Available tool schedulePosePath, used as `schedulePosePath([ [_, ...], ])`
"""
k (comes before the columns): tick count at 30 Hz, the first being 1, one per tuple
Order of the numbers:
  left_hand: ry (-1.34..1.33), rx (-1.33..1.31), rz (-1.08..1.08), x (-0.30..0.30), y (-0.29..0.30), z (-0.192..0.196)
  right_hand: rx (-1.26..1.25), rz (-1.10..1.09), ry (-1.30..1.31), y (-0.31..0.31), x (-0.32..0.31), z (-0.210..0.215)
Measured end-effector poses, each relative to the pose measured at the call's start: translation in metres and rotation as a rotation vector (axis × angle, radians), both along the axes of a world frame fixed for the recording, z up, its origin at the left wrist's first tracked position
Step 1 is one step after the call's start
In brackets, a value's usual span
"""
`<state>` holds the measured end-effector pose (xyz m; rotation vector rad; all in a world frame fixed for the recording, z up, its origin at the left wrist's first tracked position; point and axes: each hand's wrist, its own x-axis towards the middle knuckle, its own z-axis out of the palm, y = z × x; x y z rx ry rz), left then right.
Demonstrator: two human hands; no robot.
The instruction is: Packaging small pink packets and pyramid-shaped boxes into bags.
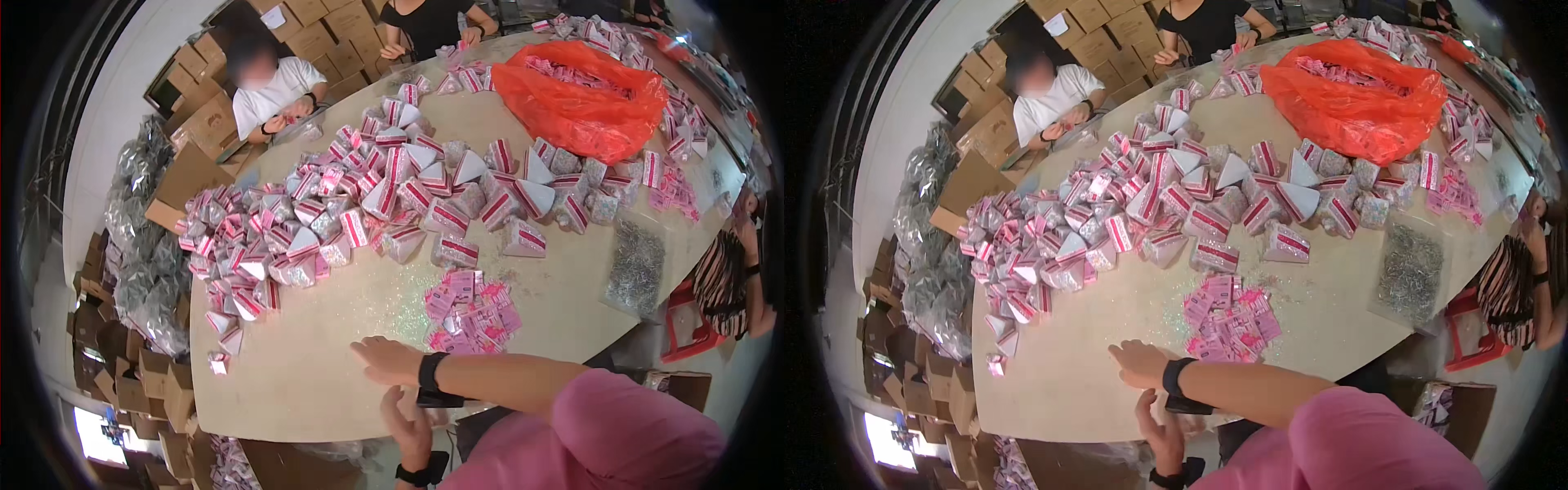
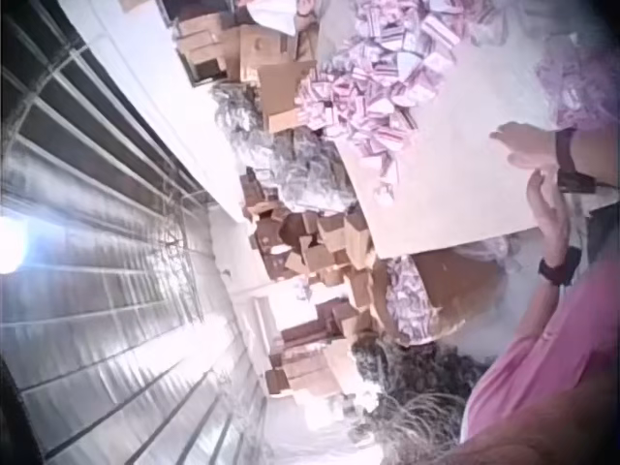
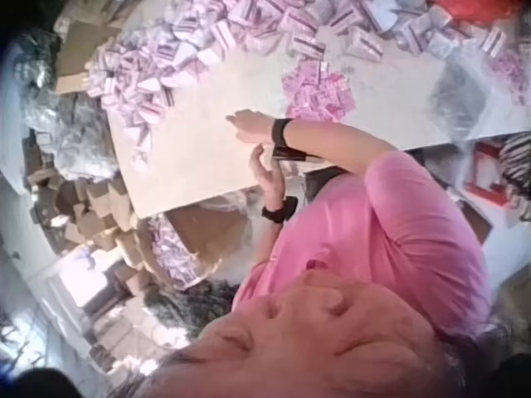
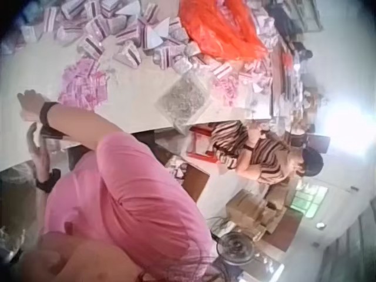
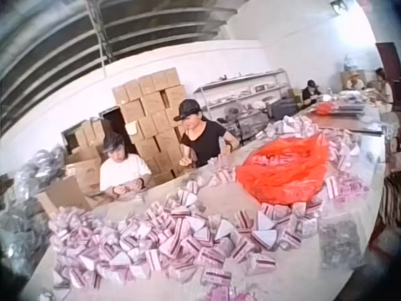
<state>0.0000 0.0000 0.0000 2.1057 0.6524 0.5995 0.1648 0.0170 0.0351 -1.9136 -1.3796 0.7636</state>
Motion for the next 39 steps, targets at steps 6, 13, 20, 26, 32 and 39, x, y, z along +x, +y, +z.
schedulePosePath([
  [6, 0.052, 0.24, -0.235, 0.011, -0.042, -0.008, 0.34, 0.046, 0.069, -0.093, -0.024, 0.021],
  [13, 0.303, 0.332, -0.168, 0.045, -0.078, 0.018, 0.158, 0.027, -0.034, -0.218, -0.005, 0.056],
  [20, 0.377, 0.341, -0.171, 0.095, -0.086, 0.028, 0.334, -0.47, -0.042, -0.289, 0.029, 0.0],
  [26, 0.46, 0.375, -0.315, 0.136, -0.046, 0.019, 0.366, -0.601, -0.125, -0.32, 0.045, -0.017],
  [32, 0.309, 0.22, -0.389, 0.188, 0.0, 0.059, 0.272, -0.632, -0.103, -0.346, 0.038, -0.022],
  [39, 0.179, 0.825, -0.463, 0.266, 0.023, 0.043, 0.23, -0.768, -0.493, -0.401, 0.06, 0.012],
])
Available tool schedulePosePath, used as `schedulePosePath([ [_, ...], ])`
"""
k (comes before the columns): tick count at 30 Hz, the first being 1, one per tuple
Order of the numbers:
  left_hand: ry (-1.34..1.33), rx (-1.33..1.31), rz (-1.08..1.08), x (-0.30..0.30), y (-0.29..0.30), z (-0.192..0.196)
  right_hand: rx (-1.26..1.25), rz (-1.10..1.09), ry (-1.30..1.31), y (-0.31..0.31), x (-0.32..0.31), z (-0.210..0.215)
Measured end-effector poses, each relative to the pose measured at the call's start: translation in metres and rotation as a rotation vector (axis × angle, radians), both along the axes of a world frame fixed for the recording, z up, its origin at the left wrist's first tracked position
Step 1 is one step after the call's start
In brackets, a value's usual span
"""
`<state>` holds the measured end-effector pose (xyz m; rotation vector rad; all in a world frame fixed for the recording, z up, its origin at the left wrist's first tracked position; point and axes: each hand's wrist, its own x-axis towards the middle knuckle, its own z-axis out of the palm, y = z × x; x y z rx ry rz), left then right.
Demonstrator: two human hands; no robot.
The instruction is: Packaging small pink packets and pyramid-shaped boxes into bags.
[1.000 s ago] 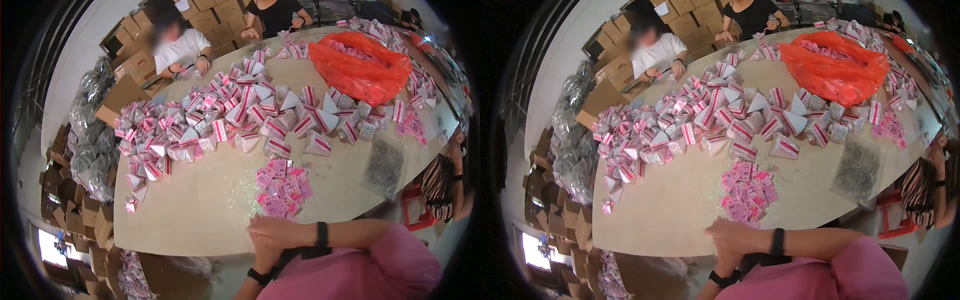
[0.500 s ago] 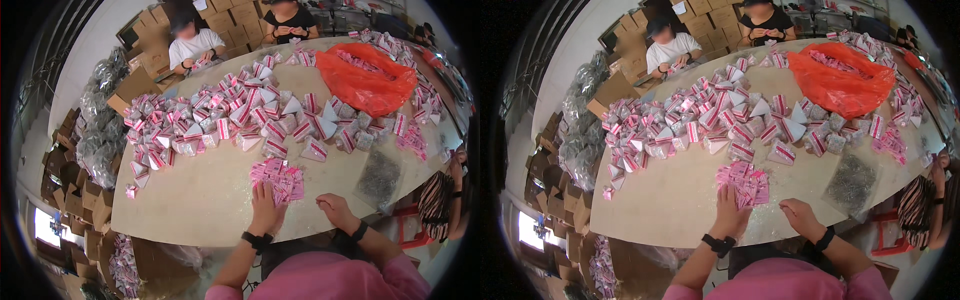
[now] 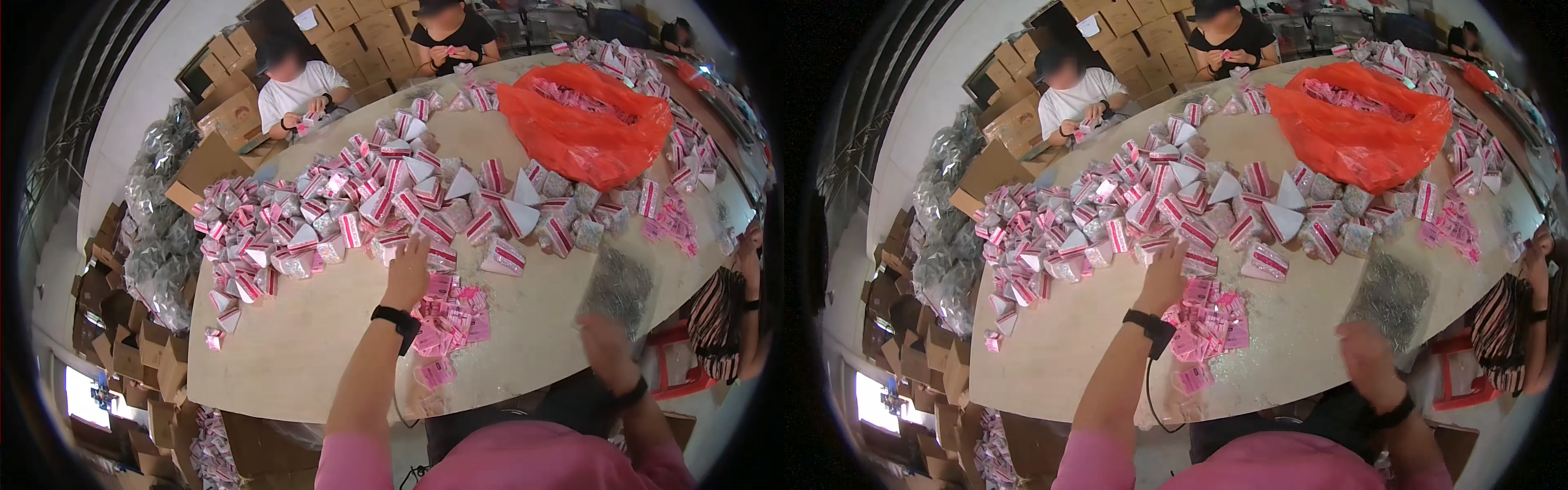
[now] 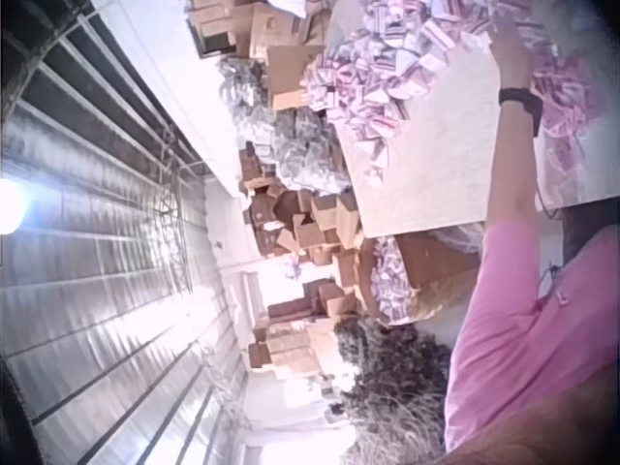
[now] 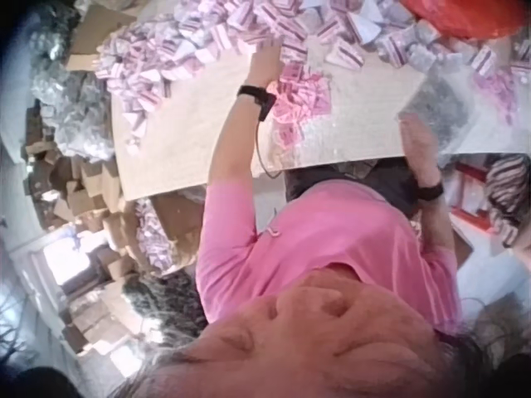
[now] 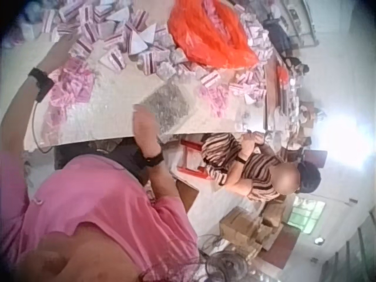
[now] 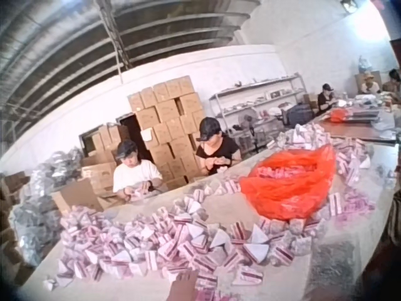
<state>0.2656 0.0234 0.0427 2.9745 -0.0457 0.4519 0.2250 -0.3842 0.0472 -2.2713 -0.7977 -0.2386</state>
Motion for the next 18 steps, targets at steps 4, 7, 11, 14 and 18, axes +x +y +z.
schedulePosePath([
  [4, 0.054, 0.031, 0.074, 0.013, -0.007, 0.001, -0.162, -0.295, 0.123, -0.042, 0.029, 0.014],
  [7, 0.1, -0.082, 0.089, 0.011, -0.007, 0.001, -0.387, -0.336, 0.125, -0.057, 0.043, -0.009],
  [11, 0.139, -0.104, 0.1, 0.005, -0.009, 0.007, -0.446, -0.368, 0.142, -0.051, 0.047, -0.02],
  [14, 0.142, -0.083, 0.091, 0.001, -0.009, 0.0, -0.422, -0.36, 0.135, -0.053, 0.056, -0.035],
  [18, -0.035, -0.173, 0.103, -0.005, -0.022, 0.021, -0.428, -0.244, 0.144, -0.072, 0.073, -0.05],
])
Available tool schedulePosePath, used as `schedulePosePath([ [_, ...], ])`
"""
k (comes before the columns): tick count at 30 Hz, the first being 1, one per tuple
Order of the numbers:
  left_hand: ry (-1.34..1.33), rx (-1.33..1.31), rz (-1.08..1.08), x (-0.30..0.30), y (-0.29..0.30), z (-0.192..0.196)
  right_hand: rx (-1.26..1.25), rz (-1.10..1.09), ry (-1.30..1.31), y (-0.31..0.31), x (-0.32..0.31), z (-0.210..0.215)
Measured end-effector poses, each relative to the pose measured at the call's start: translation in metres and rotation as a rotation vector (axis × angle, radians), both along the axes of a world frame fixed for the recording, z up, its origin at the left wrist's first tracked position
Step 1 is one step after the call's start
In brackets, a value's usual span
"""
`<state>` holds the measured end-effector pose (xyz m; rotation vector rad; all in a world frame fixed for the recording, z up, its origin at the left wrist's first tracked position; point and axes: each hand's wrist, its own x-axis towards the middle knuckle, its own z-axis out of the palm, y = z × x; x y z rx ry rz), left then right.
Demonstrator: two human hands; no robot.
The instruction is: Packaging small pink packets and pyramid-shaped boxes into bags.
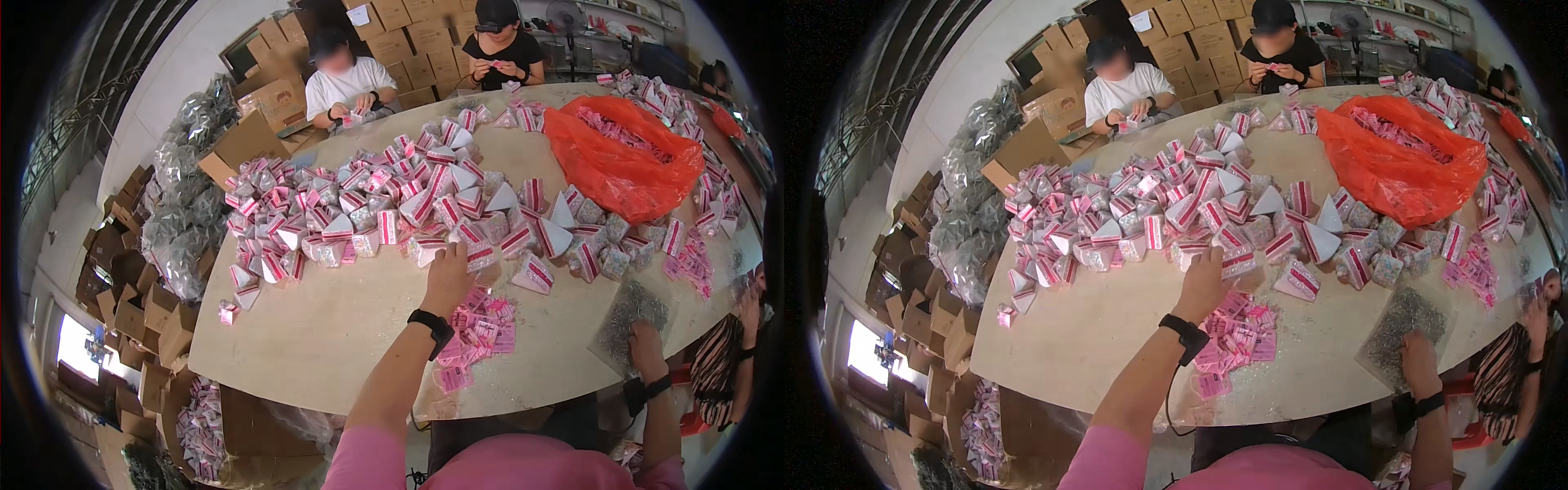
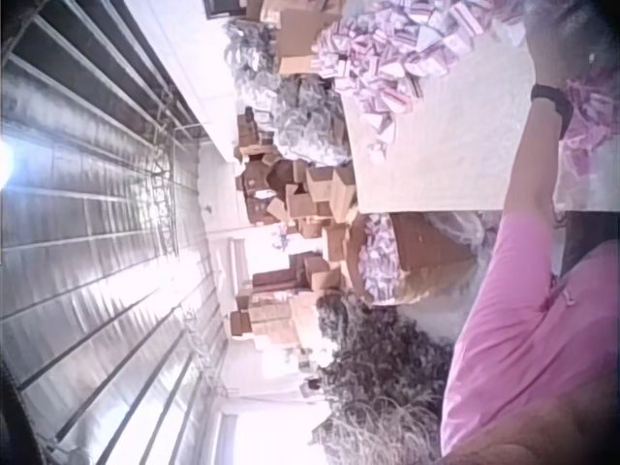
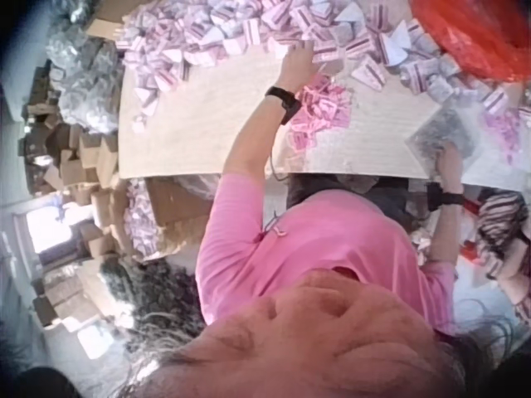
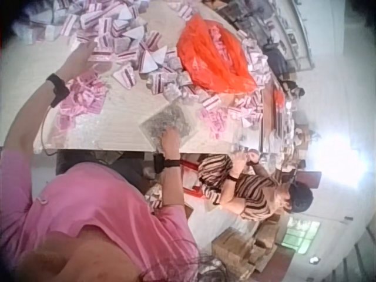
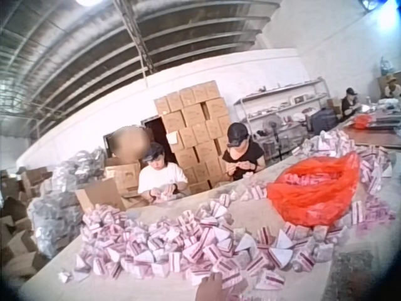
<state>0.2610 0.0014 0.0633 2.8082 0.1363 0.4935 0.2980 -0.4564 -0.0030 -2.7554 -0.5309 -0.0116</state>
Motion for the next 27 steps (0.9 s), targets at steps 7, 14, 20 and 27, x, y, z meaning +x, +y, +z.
schedulePosePath([
  [7, -0.327, -0.753, 0.133, -0.045, -0.031, 0.014, 0.055, -0.03, -0.133, -0.012, 0.001, -0.007],
  [14, -0.235, -2.033, 0.053, -0.108, -0.054, -0.006, -0.205, 0.083, -0.076, 0.011, -0.013, 0.014],
  [20, -0.113, -2.17, -0.034, -0.129, -0.066, -0.018, 0.01, 0.107, -0.102, 0.003, -0.01, 0.022],
  [27, -0.071, -2.053, -0.037, -0.139, -0.084, -0.014, 0.072, 0.119, -0.075, 0.013, -0.009, 0.031],
])
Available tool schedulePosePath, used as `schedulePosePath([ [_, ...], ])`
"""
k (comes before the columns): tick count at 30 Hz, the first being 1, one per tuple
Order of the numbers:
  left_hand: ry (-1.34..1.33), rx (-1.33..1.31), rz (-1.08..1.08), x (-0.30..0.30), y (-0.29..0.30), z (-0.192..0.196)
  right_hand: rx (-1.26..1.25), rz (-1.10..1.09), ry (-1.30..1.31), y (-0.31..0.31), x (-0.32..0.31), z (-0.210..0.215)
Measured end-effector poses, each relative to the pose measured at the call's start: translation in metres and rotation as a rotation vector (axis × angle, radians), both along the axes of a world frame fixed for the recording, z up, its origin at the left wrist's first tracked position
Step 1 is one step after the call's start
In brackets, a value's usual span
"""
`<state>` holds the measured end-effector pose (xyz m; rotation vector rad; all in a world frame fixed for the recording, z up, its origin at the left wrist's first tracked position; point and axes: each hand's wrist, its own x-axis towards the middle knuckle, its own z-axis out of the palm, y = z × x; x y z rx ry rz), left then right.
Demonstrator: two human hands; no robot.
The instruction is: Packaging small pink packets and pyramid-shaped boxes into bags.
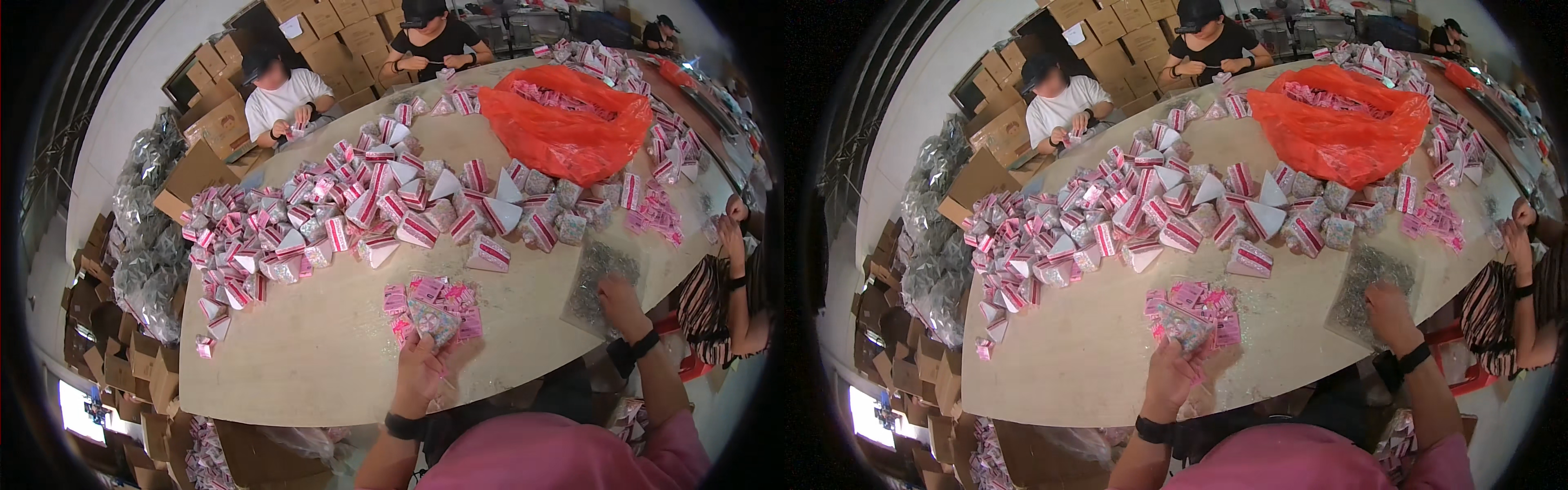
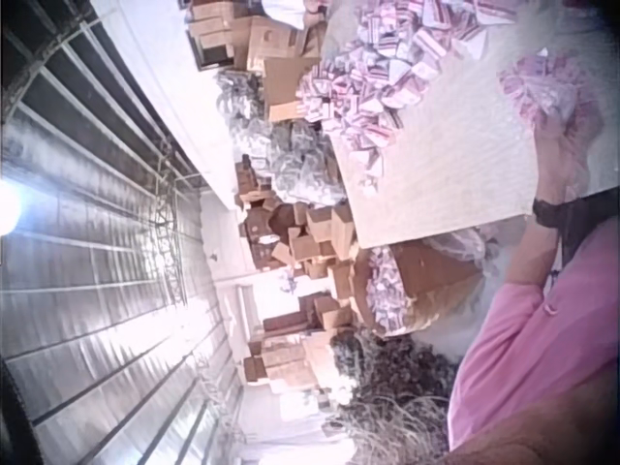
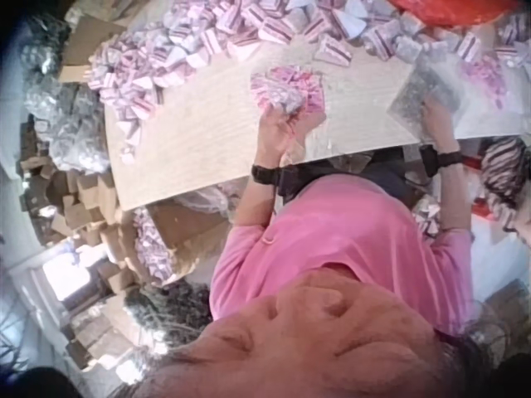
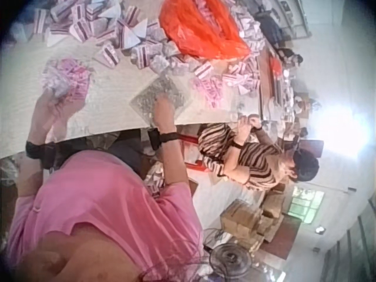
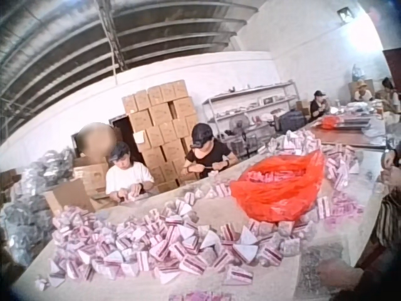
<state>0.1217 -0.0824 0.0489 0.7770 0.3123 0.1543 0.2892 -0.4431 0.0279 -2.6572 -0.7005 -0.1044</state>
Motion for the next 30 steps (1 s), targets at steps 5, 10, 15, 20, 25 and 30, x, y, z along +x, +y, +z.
schedulePosePath([
  [5, 0.007, 0.008, 0.02, -0.007, -0.005, -0.009, -0.061, -0.008, -0.108, 0.005, -0.015, -0.006],
  [10, 0.002, -0.031, 0.028, -0.016, -0.007, -0.012, 0.003, 0.009, -0.016, 0.001, -0.005, -0.012],
  [15, -0.027, 0.421, -0.013, -0.012, -0.011, -0.037, 0.233, -0.015, -0.155, 0.004, -0.001, 0.0],
  [20, 0.074, -0.025, 0.025, -0.003, -0.024, -0.034, 0.207, -0.163, 0.084, -0.001, 0.005, -0.003],
  [25, 0.065, 0.017, 0.049, -0.011, -0.021, -0.026, 0.23, -0.097, -0.033, 0.001, 0.014, -0.014],
  [30, 0.083, 0.013, 0.041, -0.016, -0.02, -0.02, 0.352, -0.155, 0.034, 0.0, 0.013, -0.011],
])
